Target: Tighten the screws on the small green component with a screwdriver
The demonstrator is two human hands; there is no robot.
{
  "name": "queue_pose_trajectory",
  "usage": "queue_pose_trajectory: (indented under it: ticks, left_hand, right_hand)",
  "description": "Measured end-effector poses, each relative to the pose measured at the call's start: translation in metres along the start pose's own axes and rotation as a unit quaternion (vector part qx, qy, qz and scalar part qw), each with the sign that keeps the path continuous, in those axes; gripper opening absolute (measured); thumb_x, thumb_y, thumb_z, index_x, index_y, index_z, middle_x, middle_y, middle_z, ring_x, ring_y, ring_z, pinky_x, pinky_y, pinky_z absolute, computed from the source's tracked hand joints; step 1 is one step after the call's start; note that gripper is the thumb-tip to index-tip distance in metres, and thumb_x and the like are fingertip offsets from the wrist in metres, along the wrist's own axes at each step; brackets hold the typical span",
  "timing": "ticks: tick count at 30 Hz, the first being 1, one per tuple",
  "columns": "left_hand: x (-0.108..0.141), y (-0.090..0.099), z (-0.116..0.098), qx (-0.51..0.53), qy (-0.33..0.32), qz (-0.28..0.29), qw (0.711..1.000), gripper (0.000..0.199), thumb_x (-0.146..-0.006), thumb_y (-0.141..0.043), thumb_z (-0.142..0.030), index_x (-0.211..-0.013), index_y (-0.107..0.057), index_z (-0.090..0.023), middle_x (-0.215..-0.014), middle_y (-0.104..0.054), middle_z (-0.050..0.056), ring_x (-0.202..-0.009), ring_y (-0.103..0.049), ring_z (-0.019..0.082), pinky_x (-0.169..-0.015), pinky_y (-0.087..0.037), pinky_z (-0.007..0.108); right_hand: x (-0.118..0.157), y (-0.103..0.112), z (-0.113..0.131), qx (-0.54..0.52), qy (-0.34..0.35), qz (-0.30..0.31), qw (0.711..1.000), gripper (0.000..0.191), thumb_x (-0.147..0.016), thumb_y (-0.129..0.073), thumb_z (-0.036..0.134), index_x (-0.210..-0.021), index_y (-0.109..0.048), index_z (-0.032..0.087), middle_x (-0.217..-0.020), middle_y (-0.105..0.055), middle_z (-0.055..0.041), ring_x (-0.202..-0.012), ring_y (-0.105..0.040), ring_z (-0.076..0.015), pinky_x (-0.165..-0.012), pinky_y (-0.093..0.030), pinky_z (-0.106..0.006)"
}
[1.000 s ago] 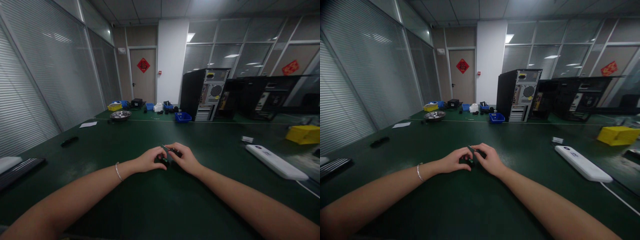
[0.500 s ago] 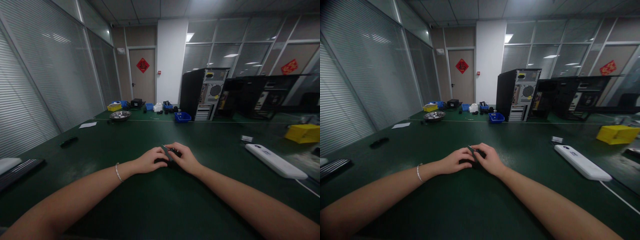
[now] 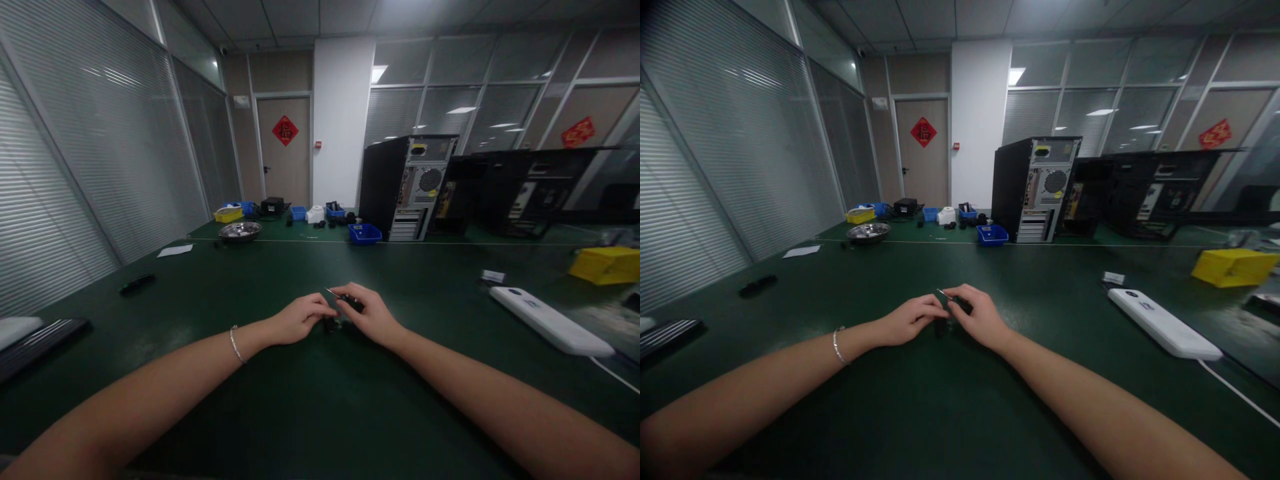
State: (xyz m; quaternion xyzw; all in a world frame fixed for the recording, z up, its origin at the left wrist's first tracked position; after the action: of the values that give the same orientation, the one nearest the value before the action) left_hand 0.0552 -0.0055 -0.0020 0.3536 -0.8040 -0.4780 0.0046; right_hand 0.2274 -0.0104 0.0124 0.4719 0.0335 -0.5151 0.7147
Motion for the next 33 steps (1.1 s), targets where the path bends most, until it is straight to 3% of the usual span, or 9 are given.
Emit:
queue_pose_trajectory:
  ticks: [4, 8, 12, 21, 28, 33]
  left_hand:
    - [0.001, 0.004, -0.006, -0.007, 0.048, -0.011, 0.999, 0.026, -0.086, -0.043, -0.029, -0.108, -0.054, -0.019, -0.101, -0.052, 0.006, -0.087, -0.051, 0.016, -0.077, -0.042, 0.029]
    - [0.001, 0.004, -0.014, -0.062, 0.068, 0.012, 0.996, 0.047, -0.071, -0.058, -0.051, -0.104, -0.053, -0.018, -0.098, -0.051, 0.006, -0.085, -0.049, 0.019, -0.072, -0.042, 0.031]
    - [0.001, 0.001, -0.013, -0.082, 0.061, 0.020, 0.995, 0.047, -0.070, -0.059, -0.052, -0.102, -0.054, -0.018, -0.096, -0.051, 0.006, -0.086, -0.048, 0.020, -0.071, -0.040, 0.031]
    - [0.001, 0.004, 0.004, 0.018, 0.071, -0.022, 0.997, 0.039, -0.073, -0.062, -0.032, -0.109, -0.053, -0.018, -0.093, -0.053, 0.004, -0.080, -0.051, 0.016, -0.069, -0.042, 0.028]
    - [0.000, 0.002, 0.003, 0.174, 0.069, -0.032, 0.982, 0.040, -0.076, -0.059, -0.022, -0.114, -0.045, -0.017, -0.099, -0.058, 0.006, -0.089, -0.056, 0.016, -0.080, -0.043, 0.032]
    - [-0.001, -0.002, 0.004, 0.232, 0.074, -0.021, 0.970, 0.040, -0.075, -0.061, -0.021, -0.112, -0.044, -0.016, -0.090, -0.061, 0.004, -0.084, -0.059, 0.016, -0.078, -0.044, 0.033]
  right_hand:
    - [-0.002, 0.008, -0.008, -0.001, -0.024, 0.043, 0.999, 0.028, -0.082, -0.052, 0.025, -0.109, -0.058, 0.021, -0.098, -0.062, -0.0047, -0.089, -0.056, -0.0181, -0.079, -0.043, -0.031]
    - [0.000, 0.011, -0.013, -0.001, -0.060, 0.158, 0.986, 0.028, -0.081, -0.054, 0.030, -0.107, -0.059, 0.021, -0.101, -0.062, -0.0033, -0.089, -0.057, -0.0181, -0.077, -0.044, -0.030]
    - [0.002, 0.009, -0.008, 0.055, -0.050, 0.212, 0.974, 0.029, -0.075, -0.061, 0.037, -0.098, -0.062, 0.021, -0.093, -0.061, -0.0027, -0.082, -0.056, -0.0173, -0.070, -0.043, -0.027]
    - [0.003, 0.005, -0.005, 0.064, -0.007, 0.184, 0.981, 0.018, -0.074, -0.064, 0.032, -0.090, -0.065, 0.024, -0.088, -0.059, -0.0010, -0.077, -0.056, -0.0158, -0.067, -0.043, -0.026]
    - [-0.002, 0.012, -0.006, 0.039, -0.009, 0.010, 0.999, 0.018, -0.076, -0.061, 0.029, -0.091, -0.062, 0.019, -0.087, -0.058, -0.0042, -0.082, -0.055, -0.0169, -0.072, -0.044, -0.029]
    - [-0.002, 0.005, 0.008, -0.005, 0.023, 0.014, 1.000, 0.017, -0.077, -0.061, 0.027, -0.091, -0.061, 0.019, -0.086, -0.058, -0.0043, -0.082, -0.055, -0.0165, -0.071, -0.044, -0.028]
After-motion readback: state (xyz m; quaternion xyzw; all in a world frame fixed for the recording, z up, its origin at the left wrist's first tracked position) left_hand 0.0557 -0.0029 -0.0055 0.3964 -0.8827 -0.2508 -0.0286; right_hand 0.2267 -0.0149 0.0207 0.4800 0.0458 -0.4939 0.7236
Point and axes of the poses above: each hand's wrist, its own x-axis away from the middle knuckle, its own y-axis out of the back of the hand, z = x × y, the point moved 3 cm from there along -x, towards the middle knuckle
